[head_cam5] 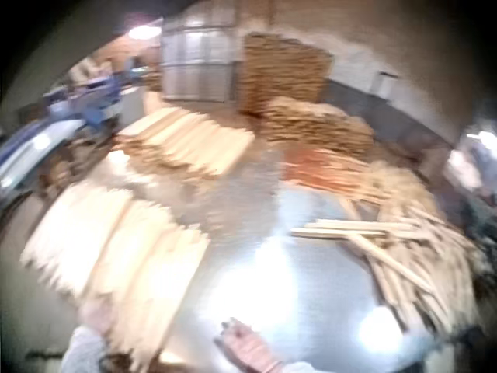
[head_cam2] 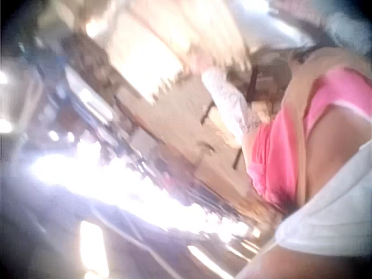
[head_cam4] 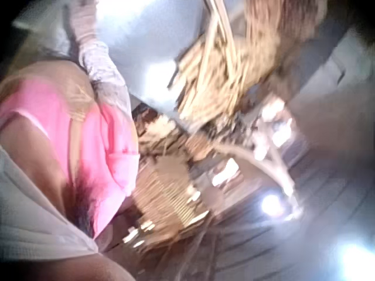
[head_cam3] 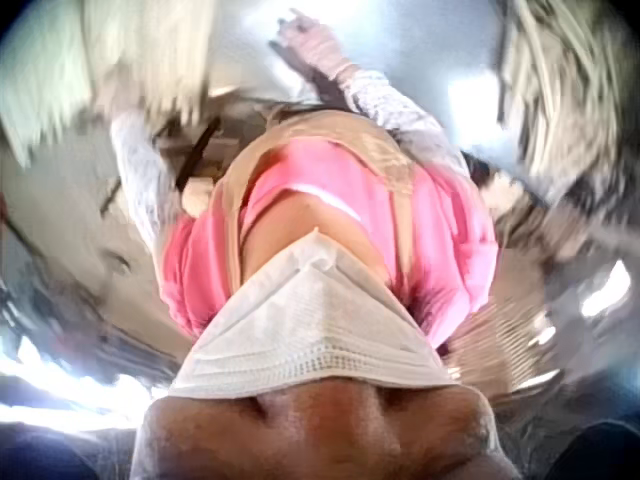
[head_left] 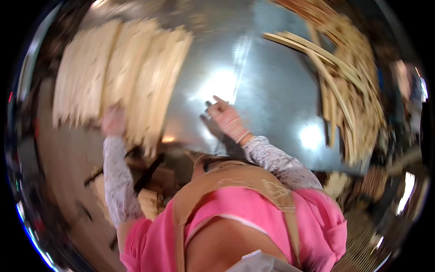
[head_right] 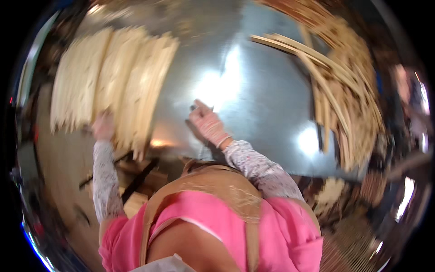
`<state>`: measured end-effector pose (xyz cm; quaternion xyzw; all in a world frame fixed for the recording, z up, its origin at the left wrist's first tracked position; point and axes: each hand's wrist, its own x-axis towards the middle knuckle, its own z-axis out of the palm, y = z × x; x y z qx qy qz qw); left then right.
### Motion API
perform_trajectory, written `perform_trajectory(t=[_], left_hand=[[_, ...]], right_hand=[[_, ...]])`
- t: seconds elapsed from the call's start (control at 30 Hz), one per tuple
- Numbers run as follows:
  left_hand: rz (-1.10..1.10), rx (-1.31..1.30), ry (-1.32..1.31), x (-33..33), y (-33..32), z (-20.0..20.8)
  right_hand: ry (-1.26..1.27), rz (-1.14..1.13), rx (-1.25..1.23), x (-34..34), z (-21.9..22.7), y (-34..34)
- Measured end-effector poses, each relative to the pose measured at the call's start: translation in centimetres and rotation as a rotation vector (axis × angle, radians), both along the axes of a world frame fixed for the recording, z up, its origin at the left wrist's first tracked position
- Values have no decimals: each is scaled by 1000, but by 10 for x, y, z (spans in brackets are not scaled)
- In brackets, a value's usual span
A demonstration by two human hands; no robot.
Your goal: The person sorts and stacks thin wooden slats on a metal table. They pick up individual slats from a pile, align them, and place them into a neat stack. The person occasionally moves the stack to make room for more slats.
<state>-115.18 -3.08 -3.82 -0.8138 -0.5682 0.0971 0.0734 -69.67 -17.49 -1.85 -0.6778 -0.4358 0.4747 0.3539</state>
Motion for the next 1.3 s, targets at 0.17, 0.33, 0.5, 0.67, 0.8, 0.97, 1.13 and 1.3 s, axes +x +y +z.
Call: perform_trajectory(t=[0.17,0.33,0.5,0.67,0.8,0.97,1.13,1.3], left_hand=[[460,-209,-437,-36,-42,-33],[361,-258,-170,87,-64,7],[392,26,45,155,-86,20],[70,114,-677,353,-108,-9],[-491,-138,-519,605,-194,-27],[668,-1235,-1727,861,-291,0],[834,-1261,-1762,854,-267,-13],[742,-1032,-1599,744,-231,-6]], right_hand=[[-201,103,-130,101,-5,-68],[-766,-234,2,288,-45,-161],[-1267,-476,-142,539,-1,-195],[-1314,-149,-186,695,17,-186],[-1000,89,-39,660,56,-207],[-454,336,-2,556,38,-264],[-923,-347,-55,613,-49,-310],[-725,-243,-16,602,-59,-312]])
